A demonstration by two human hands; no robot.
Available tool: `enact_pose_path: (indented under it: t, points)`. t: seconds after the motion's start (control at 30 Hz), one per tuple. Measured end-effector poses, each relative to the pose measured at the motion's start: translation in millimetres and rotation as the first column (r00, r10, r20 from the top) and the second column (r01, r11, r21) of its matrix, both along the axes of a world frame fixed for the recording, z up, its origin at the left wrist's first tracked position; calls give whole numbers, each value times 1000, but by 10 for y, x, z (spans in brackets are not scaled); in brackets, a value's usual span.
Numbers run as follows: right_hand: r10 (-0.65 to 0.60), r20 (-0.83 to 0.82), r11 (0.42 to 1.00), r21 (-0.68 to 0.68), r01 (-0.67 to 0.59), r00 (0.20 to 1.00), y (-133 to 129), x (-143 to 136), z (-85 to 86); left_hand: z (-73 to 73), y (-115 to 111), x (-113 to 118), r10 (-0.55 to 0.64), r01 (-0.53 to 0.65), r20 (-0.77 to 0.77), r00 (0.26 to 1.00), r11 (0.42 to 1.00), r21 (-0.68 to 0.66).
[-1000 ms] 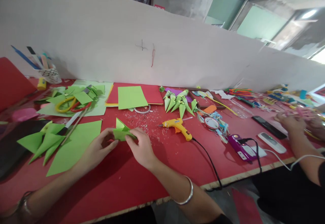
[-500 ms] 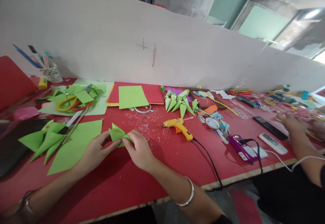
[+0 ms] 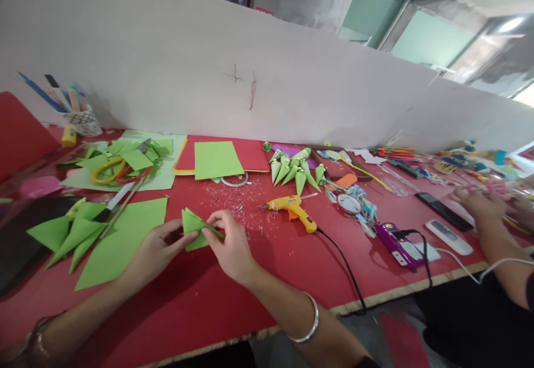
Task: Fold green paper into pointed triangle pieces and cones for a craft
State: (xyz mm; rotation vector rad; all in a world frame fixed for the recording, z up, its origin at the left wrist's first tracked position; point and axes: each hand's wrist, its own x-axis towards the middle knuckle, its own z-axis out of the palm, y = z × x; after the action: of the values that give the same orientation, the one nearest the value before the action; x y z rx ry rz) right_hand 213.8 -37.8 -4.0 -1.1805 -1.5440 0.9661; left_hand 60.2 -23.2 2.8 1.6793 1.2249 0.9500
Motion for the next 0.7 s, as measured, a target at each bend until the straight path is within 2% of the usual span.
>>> enact_pose_path:
  t: [0.27, 0.43, 0.5, 0.6, 0.7]
  points:
    - [51, -21, 999, -7, -51, 998, -2, -9, 21, -13, 4, -4, -19, 19, -9, 1000, 1000, 17]
    - [40, -110, 994, -100, -51, 993, 13, -24, 27, -5, -14, 24, 37, -38, 49, 998, 999, 3]
    - [18, -140, 994, -103, -33, 990, 18, -28, 30, -5, -15, 23, -6, 9, 66, 998, 999, -48]
    - [-23, -163, 996, -88, 9, 986, 28, -25, 38, -10, -14, 4, -130, 127, -12, 991, 978, -164]
    - [-30, -178, 996, -91, 14, 984, 36, -16, 42, -15, -16, -18, -146, 128, -81, 986, 974, -188]
